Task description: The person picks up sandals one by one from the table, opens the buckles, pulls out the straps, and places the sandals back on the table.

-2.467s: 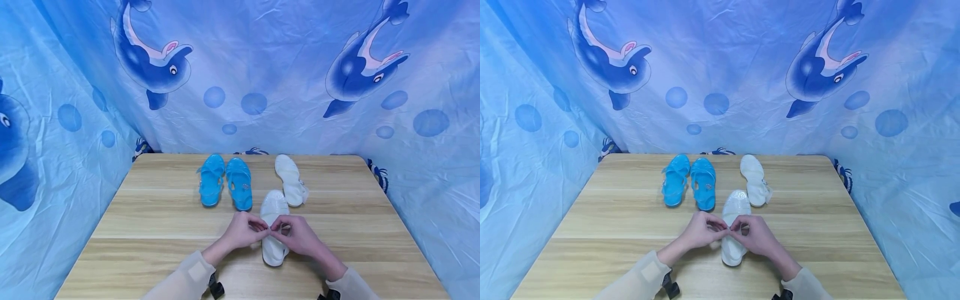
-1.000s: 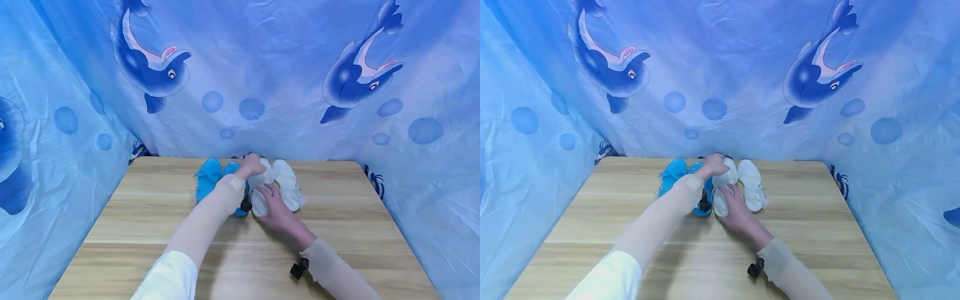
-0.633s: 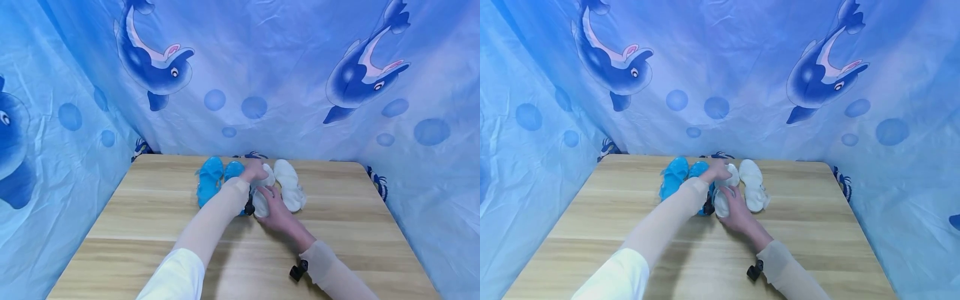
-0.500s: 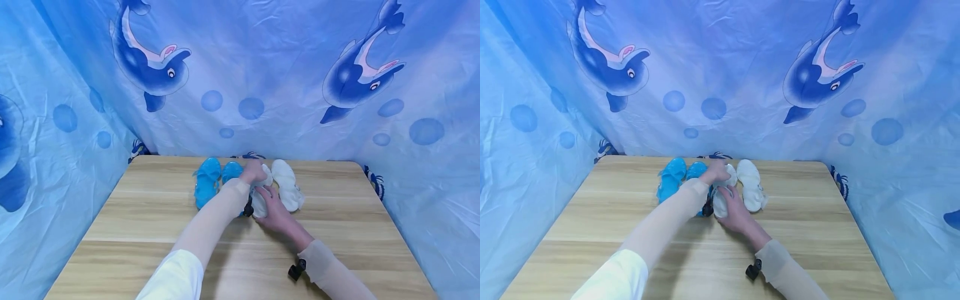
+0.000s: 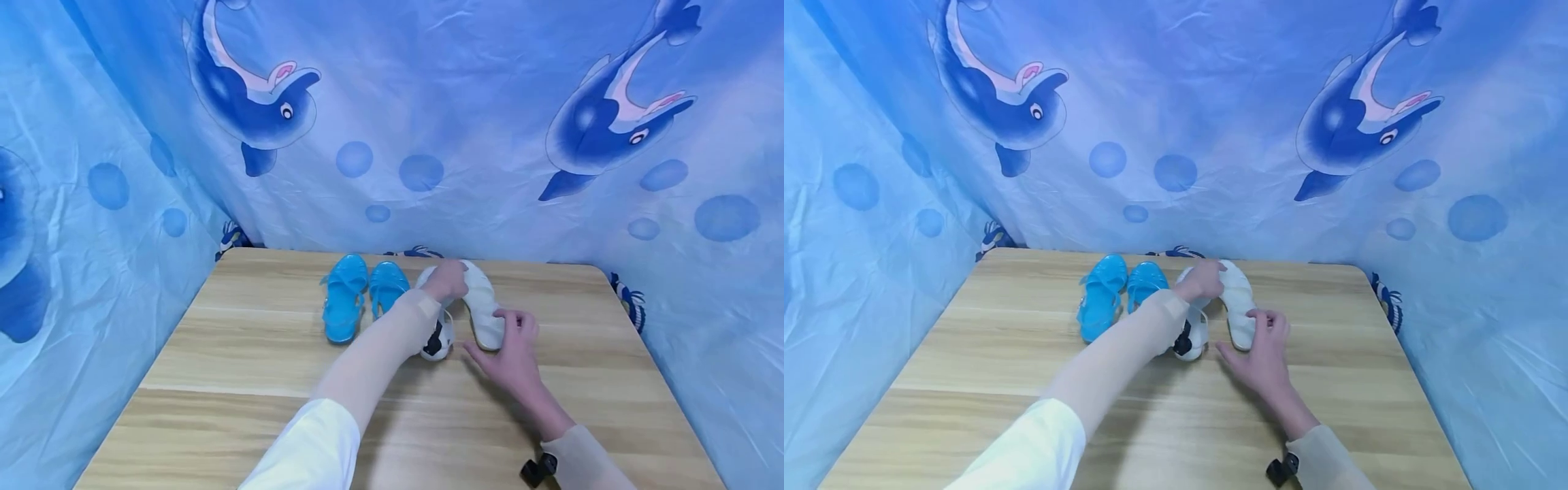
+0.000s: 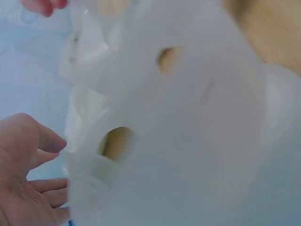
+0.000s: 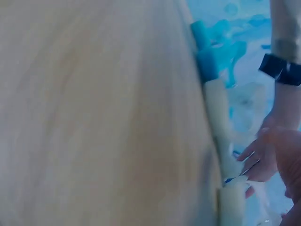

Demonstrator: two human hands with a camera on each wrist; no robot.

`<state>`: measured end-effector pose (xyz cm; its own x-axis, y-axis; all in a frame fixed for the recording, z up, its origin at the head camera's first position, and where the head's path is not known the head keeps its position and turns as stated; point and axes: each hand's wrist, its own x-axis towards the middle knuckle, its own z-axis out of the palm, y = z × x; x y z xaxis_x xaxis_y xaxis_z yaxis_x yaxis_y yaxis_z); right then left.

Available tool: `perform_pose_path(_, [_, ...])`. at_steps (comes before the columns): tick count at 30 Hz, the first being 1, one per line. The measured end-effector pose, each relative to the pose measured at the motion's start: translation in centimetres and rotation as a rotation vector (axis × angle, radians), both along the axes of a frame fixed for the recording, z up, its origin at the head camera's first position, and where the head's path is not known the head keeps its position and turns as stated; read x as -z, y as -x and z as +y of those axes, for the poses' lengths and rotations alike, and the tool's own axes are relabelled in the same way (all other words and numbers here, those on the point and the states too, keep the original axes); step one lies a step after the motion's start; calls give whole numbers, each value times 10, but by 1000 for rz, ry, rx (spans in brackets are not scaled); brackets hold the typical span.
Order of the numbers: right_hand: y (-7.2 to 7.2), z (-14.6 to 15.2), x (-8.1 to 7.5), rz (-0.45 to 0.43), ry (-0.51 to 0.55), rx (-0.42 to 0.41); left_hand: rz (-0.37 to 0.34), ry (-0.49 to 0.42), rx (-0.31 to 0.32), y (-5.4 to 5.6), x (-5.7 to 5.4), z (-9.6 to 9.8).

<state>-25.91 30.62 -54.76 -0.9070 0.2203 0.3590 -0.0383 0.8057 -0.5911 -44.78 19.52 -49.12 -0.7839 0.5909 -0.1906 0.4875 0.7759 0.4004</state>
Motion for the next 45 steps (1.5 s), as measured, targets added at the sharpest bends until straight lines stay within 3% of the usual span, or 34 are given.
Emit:
perform_pose_path(3, [-3,9,7,5,-18,46,28,14,29,-9,3,8])
perform_pose_path(6, [-1,16,8,11,-74,39,49,-10,21,-14,5,15])
perform_pose_path(10, [3,24,5,-15,-116,2,74,-18,-8,-16,8,21])
perform_pose_path(15, [-5,27,-9,-24,-78,-5,83,-75,-15,-23,-1,25])
perform_pose_path(19, [-22,27,-25,56,-123,-23,97,-120,14,-31,-16,23])
perform_pose_path(23, [-50,25,-36,125,-212,-42,66,-164,79,-42,-27,12])
perform_pose_path(27, [-82,16,-42,136,-312,-48,26,-178,163,-58,-30,-4])
perform_pose_path(31, [-103,-2,-42,142,-436,-57,37,-161,199,-76,-29,-21])
perform_pose_path(35, [-105,-22,-37,107,-490,-89,81,-156,194,-83,-22,-42])
perform_pose_path(40, [-94,-34,-18,103,-514,-133,124,-152,187,-82,0,-61])
perform_pose_path(42, [-89,-37,-8,117,-524,-154,183,-131,206,-83,10,-66])
perform_pose_path(45, [-85,-41,0,102,-534,-186,354,-57,274,-84,26,-73])
